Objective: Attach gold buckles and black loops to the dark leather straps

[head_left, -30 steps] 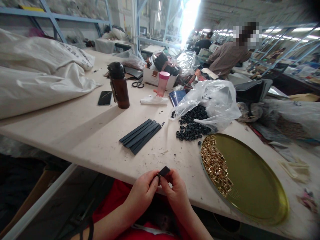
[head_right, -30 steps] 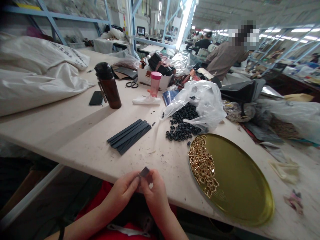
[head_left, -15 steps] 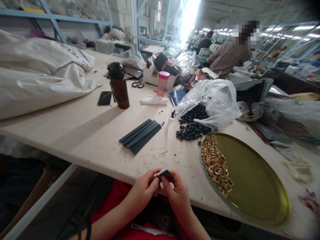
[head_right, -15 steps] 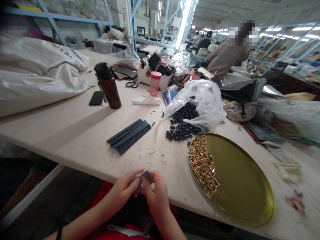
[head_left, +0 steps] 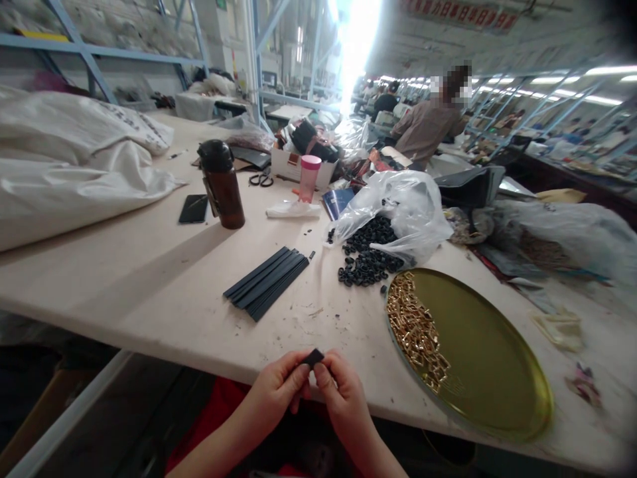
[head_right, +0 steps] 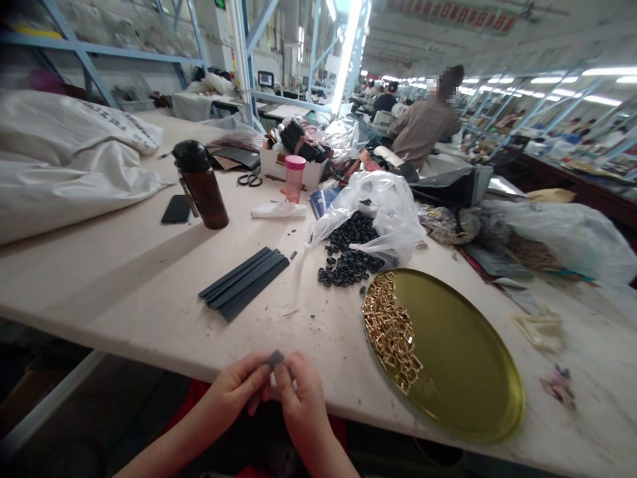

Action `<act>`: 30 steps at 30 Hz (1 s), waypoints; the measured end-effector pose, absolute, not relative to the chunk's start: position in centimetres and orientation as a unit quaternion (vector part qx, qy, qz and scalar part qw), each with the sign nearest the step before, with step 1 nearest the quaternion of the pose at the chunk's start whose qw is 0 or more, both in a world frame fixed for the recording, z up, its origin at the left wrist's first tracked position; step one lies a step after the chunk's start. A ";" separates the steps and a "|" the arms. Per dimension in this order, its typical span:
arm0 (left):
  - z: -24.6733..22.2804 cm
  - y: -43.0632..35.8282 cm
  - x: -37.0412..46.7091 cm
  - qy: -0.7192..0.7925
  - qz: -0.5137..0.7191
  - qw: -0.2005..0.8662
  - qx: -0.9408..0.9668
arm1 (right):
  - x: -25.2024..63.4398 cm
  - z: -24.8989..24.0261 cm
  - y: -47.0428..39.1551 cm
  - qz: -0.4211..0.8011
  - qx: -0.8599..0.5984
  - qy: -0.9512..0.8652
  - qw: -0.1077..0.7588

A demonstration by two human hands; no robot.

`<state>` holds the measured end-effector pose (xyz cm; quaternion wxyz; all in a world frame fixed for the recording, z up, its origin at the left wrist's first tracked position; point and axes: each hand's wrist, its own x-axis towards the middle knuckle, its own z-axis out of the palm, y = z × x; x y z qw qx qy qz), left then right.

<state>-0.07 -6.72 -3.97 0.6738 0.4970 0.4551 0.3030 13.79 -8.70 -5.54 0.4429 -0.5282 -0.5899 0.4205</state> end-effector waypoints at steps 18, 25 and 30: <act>-6.2 -3.7 1.9 0.497 0.268 0.642 0.518 | 28.7 -4.6 -3.8 0.094 -0.712 -0.570 0.399; -7.0 -4.2 2.2 0.519 0.308 0.635 0.483 | 29.0 -4.6 0.2 0.062 -0.715 -0.644 0.266; -7.5 -4.1 2.6 0.527 0.312 0.627 0.482 | 29.3 -4.4 3.2 0.040 -0.724 -0.650 0.229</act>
